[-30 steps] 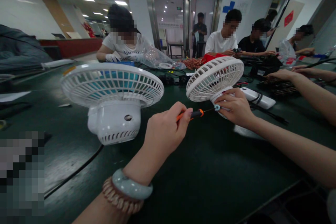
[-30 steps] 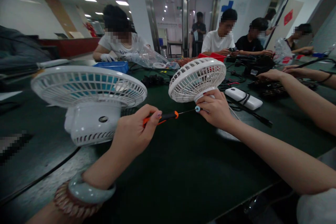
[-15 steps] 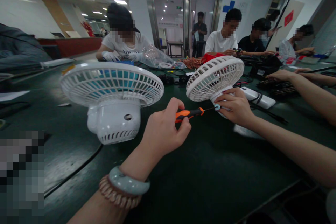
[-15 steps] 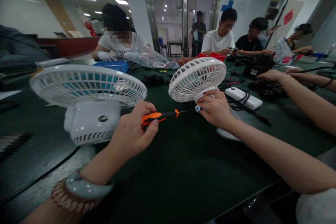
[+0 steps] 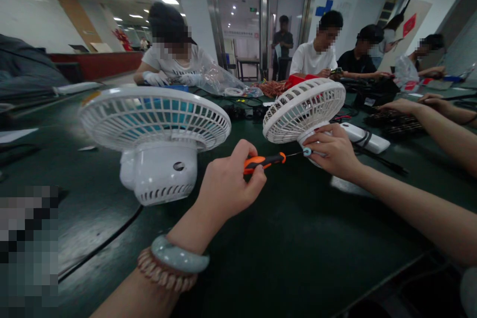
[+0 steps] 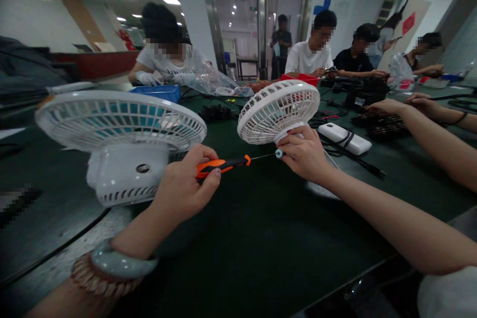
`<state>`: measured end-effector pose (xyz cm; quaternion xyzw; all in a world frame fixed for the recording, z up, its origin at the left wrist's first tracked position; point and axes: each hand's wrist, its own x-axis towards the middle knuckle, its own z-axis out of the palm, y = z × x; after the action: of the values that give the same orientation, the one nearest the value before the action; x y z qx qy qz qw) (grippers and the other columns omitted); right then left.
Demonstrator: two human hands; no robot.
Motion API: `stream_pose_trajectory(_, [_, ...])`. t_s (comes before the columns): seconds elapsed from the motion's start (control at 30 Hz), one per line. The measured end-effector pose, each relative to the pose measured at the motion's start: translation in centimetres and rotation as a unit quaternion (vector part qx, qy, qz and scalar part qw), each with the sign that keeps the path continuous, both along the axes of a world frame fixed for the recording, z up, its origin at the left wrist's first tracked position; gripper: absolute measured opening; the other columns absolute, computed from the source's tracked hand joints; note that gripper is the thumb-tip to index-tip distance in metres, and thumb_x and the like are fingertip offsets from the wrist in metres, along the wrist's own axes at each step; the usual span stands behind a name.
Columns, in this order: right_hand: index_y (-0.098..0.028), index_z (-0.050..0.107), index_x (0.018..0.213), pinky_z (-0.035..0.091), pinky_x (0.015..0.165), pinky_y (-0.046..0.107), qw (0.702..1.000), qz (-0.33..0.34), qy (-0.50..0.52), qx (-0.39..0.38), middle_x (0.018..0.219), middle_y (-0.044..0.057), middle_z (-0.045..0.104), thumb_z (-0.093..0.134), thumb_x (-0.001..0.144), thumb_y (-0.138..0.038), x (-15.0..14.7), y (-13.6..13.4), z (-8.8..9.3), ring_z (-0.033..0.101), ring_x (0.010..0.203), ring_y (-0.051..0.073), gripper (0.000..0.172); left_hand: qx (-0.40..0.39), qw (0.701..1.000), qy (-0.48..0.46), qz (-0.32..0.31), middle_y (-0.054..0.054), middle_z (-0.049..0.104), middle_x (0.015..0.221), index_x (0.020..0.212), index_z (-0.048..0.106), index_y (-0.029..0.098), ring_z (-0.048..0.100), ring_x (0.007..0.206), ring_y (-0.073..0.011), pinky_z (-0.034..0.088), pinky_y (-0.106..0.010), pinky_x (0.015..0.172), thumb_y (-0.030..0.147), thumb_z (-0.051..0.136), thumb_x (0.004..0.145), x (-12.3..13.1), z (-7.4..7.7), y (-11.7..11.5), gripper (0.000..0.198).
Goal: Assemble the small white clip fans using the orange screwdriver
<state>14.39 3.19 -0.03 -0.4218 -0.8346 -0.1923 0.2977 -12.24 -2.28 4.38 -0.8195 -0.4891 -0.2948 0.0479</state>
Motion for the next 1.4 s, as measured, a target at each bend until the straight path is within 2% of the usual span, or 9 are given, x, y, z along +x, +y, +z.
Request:
stream_pose_trajectory(0.33, [-0.027, 0.071, 0.082, 0.033, 0.084, 0.041, 1.000, 0.007, 0.001, 0.000, 0.094, 0.000, 0.068, 0.057, 0.079, -0.030, 0.1, 0.1, 0.0, 0.049, 0.101, 0.024, 0.014, -0.005, 1.000, -0.025, -0.010, 0.002, 0.056, 0.067, 0.090, 0.046, 0.018, 0.049, 0.050, -0.0107, 0.035, -0.025, 0.051, 0.034, 0.039, 0.077, 0.0, 0.1, 0.0, 0.021])
stream_pose_trajectory(0.57, [-0.027, 0.070, 0.081, 0.033, 0.084, 0.041, 1.000, 0.009, 0.006, 0.004, 0.094, -0.001, 0.068, 0.057, 0.079, -0.029, 0.0, 0.1, 0.0, 0.050, 0.100, 0.024, 0.014, -0.030, 0.997, -0.056, -0.040, 0.004, 0.049, 0.059, 0.086, 0.045, 0.018, 0.042, 0.045, -0.0085, 0.030, -0.023, 0.046, 0.032, 0.042, 0.074, 0.2, 0.1, -0.3, 0.018])
stream_pose_trajectory(0.83, [-0.027, 0.070, 0.082, 0.033, 0.084, 0.041, 1.000, 0.003, 0.004, 0.002, 0.094, -0.001, 0.068, 0.057, 0.079, -0.029, 0.0, 0.0, 0.0, 0.049, 0.100, 0.024, 0.014, -0.075, 0.989, -0.103, -0.077, 0.005, 0.046, 0.054, 0.081, 0.043, 0.019, 0.041, 0.044, -0.0087, 0.028, -0.022, 0.045, 0.029, 0.043, 0.071, 0.6, 0.2, -0.8, 0.014])
stream_pose_trajectory(1.17, [-0.028, 0.070, 0.085, 0.033, 0.084, 0.042, 1.000, 0.005, 0.004, -0.004, 0.095, 0.000, 0.068, 0.057, 0.078, -0.029, 0.1, 0.1, 0.0, 0.049, 0.101, 0.024, 0.014, -0.108, 0.982, -0.088, -0.125, 0.007, 0.042, 0.052, 0.076, 0.039, 0.020, 0.038, 0.043, -0.0074, 0.026, -0.021, 0.044, 0.027, 0.046, 0.068, 0.6, 0.7, -1.1, 0.012])
stream_pose_trajectory(1.4, [-0.027, 0.070, 0.084, 0.033, 0.085, 0.042, 1.000, 0.005, 0.008, -0.004, 0.094, -0.001, 0.068, 0.058, 0.078, -0.029, 0.1, 0.1, 0.0, 0.049, 0.101, 0.024, 0.014, -0.076, 0.990, -0.079, -0.085, 0.007, 0.041, 0.052, 0.077, 0.041, 0.019, 0.037, 0.042, -0.0072, 0.026, -0.021, 0.044, 0.028, 0.044, 0.071, 0.8, 0.4, -1.1, 0.011])
